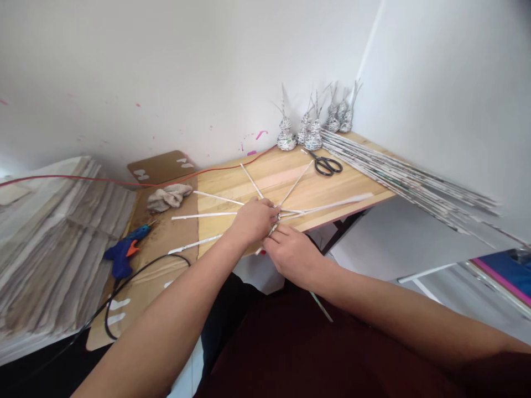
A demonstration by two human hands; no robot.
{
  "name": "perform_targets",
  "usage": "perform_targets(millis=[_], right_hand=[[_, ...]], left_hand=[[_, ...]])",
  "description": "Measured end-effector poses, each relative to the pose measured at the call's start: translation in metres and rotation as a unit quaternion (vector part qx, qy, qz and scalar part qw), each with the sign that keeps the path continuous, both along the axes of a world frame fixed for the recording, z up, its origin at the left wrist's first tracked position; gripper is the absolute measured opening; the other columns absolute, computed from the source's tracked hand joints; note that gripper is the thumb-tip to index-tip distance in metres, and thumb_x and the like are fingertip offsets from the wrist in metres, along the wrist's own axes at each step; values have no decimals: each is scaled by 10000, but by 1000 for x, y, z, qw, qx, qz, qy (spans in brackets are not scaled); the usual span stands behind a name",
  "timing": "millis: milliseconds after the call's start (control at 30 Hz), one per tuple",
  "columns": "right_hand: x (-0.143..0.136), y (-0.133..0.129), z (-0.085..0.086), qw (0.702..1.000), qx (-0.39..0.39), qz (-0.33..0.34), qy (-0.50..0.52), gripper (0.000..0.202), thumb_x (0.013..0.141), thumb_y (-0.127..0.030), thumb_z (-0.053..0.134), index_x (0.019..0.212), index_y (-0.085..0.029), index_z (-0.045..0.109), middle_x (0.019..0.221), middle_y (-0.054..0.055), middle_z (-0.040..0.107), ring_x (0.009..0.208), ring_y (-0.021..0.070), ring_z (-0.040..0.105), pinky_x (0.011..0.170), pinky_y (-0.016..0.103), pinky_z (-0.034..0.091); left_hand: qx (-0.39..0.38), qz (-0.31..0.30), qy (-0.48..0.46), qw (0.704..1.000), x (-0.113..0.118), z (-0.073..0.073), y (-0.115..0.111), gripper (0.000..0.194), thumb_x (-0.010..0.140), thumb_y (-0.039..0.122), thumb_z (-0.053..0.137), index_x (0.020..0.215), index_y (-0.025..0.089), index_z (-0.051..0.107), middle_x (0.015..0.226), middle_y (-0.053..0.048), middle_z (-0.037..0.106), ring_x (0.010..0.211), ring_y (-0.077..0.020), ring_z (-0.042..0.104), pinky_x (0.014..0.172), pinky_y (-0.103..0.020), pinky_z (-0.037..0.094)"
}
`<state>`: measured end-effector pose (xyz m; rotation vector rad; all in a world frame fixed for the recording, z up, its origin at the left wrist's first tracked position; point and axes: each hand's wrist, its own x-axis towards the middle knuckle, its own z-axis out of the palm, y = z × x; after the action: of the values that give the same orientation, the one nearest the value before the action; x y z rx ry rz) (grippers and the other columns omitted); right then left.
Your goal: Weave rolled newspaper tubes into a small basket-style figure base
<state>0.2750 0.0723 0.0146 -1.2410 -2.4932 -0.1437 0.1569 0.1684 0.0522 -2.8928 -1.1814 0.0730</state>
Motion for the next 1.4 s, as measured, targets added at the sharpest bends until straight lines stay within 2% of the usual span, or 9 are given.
perform_targets(millis=[167, 400, 600, 933, 1167, 1267, 1400], right_hand=[[-12, 1, -3, 1000, -15, 13, -15, 200, 893, -95, 462, 938, -87, 657, 924, 150, 660, 917, 243, 544, 902, 395, 436], [-13, -5, 0, 998, -35, 7, -53, 165, 879, -101, 487, 922, -91, 646, 918, 148, 649, 908, 239, 556, 869, 392, 457], [-20, -11, -1, 998, -32, 20, -49, 163, 866, -93, 500, 935, -79, 646, 902, 150, 643, 873, 250, 568, 826, 387, 474], [-33, -3, -4, 999, -22, 15, -20, 212, 911, -115, 447, 986, -68, 639, 980, 178, 643, 927, 262, 553, 827, 403, 468], [-32, -5, -5, 999, -27, 21, -23, 242, 914, -109, 413, 974, -95, 647, 966, 151, 651, 898, 257, 564, 734, 380, 485], [-32, -4, -7, 998, -29, 46, -11, 250, 923, -123, 412, 983, -96, 654, 983, 151, 656, 917, 252, 574, 782, 387, 490], [-24, -6, -13, 994, -21, 90, 63, 234, 916, -129, 456, 1051, -124, 647, 1027, 126, 662, 997, 229, 573, 873, 374, 479]], left_hand=[[-16, 18, -9, 1000, -2, -1, 3, 277, 915, 317, 507, 1125, 290, 685, 1155, -25, 666, 977, -203, 594, 868, -312, 436], [-2, -10, -19, 1000, -6, -6, 4, 303, 945, 354, 457, 1147, 286, 673, 1198, -29, 648, 1044, -192, 586, 925, -319, 416], [1, -22, 6, 1000, -4, -2, 3, 308, 952, 345, 440, 1153, 267, 661, 1185, -42, 651, 1083, -193, 572, 938, -331, 401], [-27, -26, 23, 999, -7, 4, 6, 313, 943, 361, 456, 1179, 301, 651, 1229, -28, 620, 1032, -205, 553, 929, -322, 407], [-57, -3, 15, 998, -10, 5, 3, 426, 877, 461, 560, 1286, 342, 587, 1316, -16, 558, 1112, -251, 487, 905, -337, 433], [-52, 2, 14, 999, -10, 5, 1, 416, 869, 443, 585, 1276, 357, 589, 1313, -6, 559, 1113, -253, 482, 891, -333, 443], [-38, 7, 25, 999, -9, 4, -2, 399, 875, 442, 578, 1263, 349, 591, 1314, -31, 559, 1086, -260, 493, 853, -347, 459]])
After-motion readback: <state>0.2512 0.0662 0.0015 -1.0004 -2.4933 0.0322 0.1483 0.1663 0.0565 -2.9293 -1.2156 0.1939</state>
